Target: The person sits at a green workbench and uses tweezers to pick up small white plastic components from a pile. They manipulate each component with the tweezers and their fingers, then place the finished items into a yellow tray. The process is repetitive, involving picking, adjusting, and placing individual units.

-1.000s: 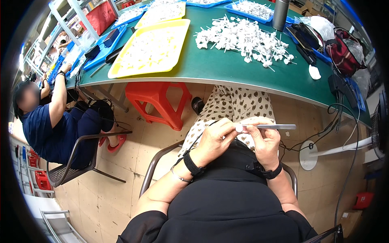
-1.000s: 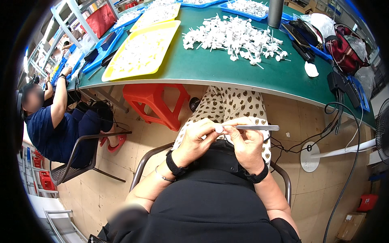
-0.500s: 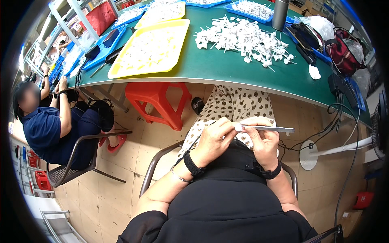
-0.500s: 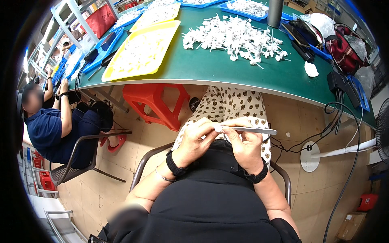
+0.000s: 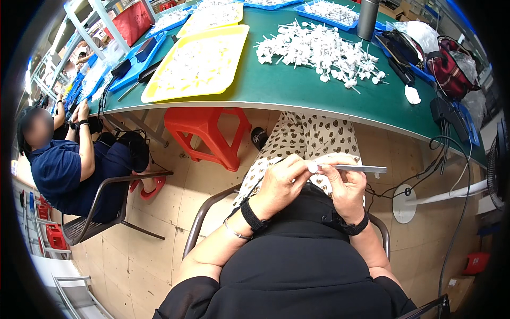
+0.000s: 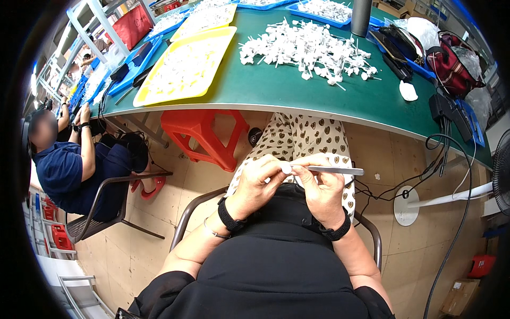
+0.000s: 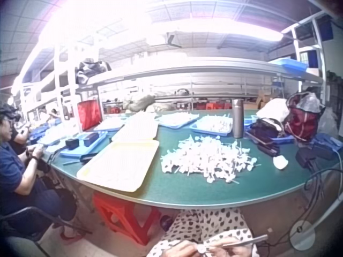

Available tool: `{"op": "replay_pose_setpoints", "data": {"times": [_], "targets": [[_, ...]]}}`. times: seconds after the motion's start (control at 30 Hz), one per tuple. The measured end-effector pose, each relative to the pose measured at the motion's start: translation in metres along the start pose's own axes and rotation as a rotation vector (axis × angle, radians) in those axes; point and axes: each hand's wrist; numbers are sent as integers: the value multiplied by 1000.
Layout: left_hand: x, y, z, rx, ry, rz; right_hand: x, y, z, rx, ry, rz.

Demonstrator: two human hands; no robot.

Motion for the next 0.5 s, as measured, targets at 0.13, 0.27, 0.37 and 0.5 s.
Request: {"op": "replay_pose_setpoints", "data": {"times": [0.13, 0.27, 0.37, 0.5], "targets": [[0, 0, -1, -26, -23, -7, 0, 1, 1, 76, 29, 18], [-1, 1, -3, -36, -37, -13, 1, 1, -2, 67, 27, 11], [-1, 0, -2, -23, -33, -17, 1, 1, -4, 38, 26, 11], [0, -1, -1, 21, -25, -16, 1, 0, -2, 14, 23, 19]]}}
Point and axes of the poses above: each hand's wrist, its own x-axis away from the middle knuckle, its own y-axis out of the back of the hand, z = x × y, and after that the axes turned 6 degrees about -x, right-handed
